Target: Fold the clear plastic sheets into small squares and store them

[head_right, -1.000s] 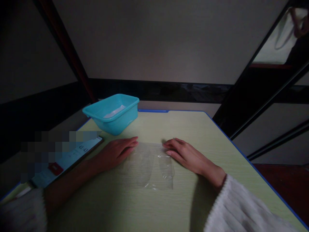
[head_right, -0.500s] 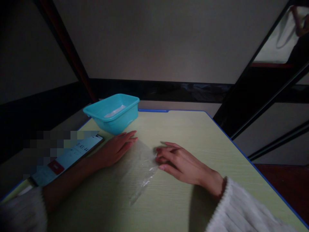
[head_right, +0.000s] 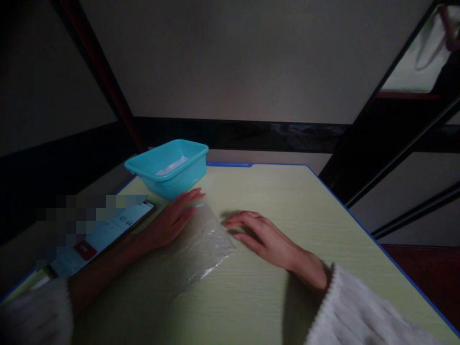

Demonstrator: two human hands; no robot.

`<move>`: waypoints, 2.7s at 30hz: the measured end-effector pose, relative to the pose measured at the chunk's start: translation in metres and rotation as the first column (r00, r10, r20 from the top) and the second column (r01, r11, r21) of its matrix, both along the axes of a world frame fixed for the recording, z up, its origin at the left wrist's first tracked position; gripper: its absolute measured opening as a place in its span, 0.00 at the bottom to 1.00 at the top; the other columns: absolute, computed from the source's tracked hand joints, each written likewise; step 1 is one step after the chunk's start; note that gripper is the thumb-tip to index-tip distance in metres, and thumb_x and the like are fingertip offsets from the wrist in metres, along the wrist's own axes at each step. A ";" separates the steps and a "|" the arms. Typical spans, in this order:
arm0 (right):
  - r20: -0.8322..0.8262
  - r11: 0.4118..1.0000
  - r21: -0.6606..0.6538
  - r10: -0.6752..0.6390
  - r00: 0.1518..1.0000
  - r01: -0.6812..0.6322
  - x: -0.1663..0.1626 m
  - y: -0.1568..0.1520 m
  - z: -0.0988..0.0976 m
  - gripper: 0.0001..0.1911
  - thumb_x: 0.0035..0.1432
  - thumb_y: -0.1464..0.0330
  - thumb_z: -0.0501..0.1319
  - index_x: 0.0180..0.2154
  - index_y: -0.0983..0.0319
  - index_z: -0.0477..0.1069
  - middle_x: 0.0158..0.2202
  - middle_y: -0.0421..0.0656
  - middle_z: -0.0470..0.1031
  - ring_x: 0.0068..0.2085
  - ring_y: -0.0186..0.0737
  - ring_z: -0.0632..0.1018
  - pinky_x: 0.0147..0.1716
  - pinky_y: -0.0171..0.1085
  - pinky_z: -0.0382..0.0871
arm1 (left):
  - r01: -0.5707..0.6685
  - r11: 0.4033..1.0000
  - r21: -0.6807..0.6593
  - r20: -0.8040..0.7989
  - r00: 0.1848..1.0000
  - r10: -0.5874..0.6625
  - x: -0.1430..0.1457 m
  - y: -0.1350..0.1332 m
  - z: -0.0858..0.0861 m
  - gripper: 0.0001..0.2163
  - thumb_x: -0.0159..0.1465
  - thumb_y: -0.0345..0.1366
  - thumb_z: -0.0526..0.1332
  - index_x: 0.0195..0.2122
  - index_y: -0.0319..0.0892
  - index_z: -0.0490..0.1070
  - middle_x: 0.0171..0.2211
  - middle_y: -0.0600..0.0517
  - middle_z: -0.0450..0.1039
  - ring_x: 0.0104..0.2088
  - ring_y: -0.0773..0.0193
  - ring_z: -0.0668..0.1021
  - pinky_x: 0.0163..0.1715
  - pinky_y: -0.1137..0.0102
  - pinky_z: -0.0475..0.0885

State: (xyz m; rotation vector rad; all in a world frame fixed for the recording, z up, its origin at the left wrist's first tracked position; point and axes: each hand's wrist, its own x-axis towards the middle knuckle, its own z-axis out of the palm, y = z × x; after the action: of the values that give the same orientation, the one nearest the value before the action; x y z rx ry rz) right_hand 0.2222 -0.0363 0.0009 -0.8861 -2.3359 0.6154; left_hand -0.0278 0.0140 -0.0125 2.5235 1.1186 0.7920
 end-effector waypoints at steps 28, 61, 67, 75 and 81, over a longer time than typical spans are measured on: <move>0.286 0.970 -0.121 -0.168 0.943 0.209 0.032 0.012 -0.008 0.50 0.42 0.45 0.60 0.61 0.63 0.47 0.62 0.54 0.50 0.62 0.56 0.49 0.58 0.59 0.37 | -0.056 0.998 -0.020 0.210 0.976 0.059 -0.002 -0.001 -0.001 0.14 0.64 0.38 0.45 0.45 0.38 0.62 0.48 0.43 0.69 0.50 0.58 0.69 0.51 0.62 0.62; 0.478 0.989 0.144 -0.039 0.878 -0.034 0.011 -0.028 0.028 0.16 0.48 0.79 0.53 0.40 0.63 0.69 0.38 0.46 0.74 0.41 0.42 0.73 0.42 0.42 0.67 | 0.161 0.980 -0.121 0.093 0.984 -0.150 0.006 -0.015 -0.003 0.14 0.52 0.22 0.52 0.37 0.42 0.69 0.38 0.51 0.73 0.39 0.64 0.75 0.42 0.69 0.68; 0.489 0.983 0.175 -0.033 0.872 -0.061 0.011 -0.028 0.025 0.14 0.49 0.79 0.53 0.37 0.62 0.70 0.37 0.47 0.74 0.42 0.43 0.73 0.43 0.43 0.68 | 0.151 0.980 -0.132 0.094 0.986 -0.139 0.006 -0.014 -0.003 0.15 0.51 0.21 0.51 0.36 0.42 0.70 0.37 0.52 0.73 0.39 0.65 0.75 0.42 0.70 0.69; 0.540 0.965 0.235 -0.028 0.841 -0.118 0.011 -0.028 0.021 0.12 0.53 0.76 0.53 0.38 0.65 0.71 0.41 0.48 0.75 0.43 0.45 0.73 0.45 0.46 0.67 | 0.169 0.981 -0.097 0.120 0.980 -0.157 0.006 -0.013 -0.005 0.13 0.52 0.22 0.52 0.35 0.42 0.70 0.35 0.52 0.74 0.37 0.66 0.75 0.41 0.70 0.69; 0.558 0.950 0.271 -0.026 0.829 -0.152 0.010 -0.027 0.021 0.14 0.53 0.77 0.53 0.40 0.66 0.71 0.43 0.51 0.74 0.44 0.46 0.73 0.44 0.46 0.68 | 0.192 0.981 0.004 0.095 0.977 -0.192 0.005 -0.014 -0.004 0.10 0.55 0.24 0.52 0.31 0.42 0.71 0.32 0.52 0.75 0.34 0.65 0.76 0.39 0.69 0.70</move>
State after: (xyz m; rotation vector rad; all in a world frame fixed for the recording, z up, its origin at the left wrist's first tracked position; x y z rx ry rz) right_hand 0.2326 -0.0632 0.0217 -0.9305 -2.8849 -0.0120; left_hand -0.0225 0.0001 -0.0164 2.5129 0.8303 0.8439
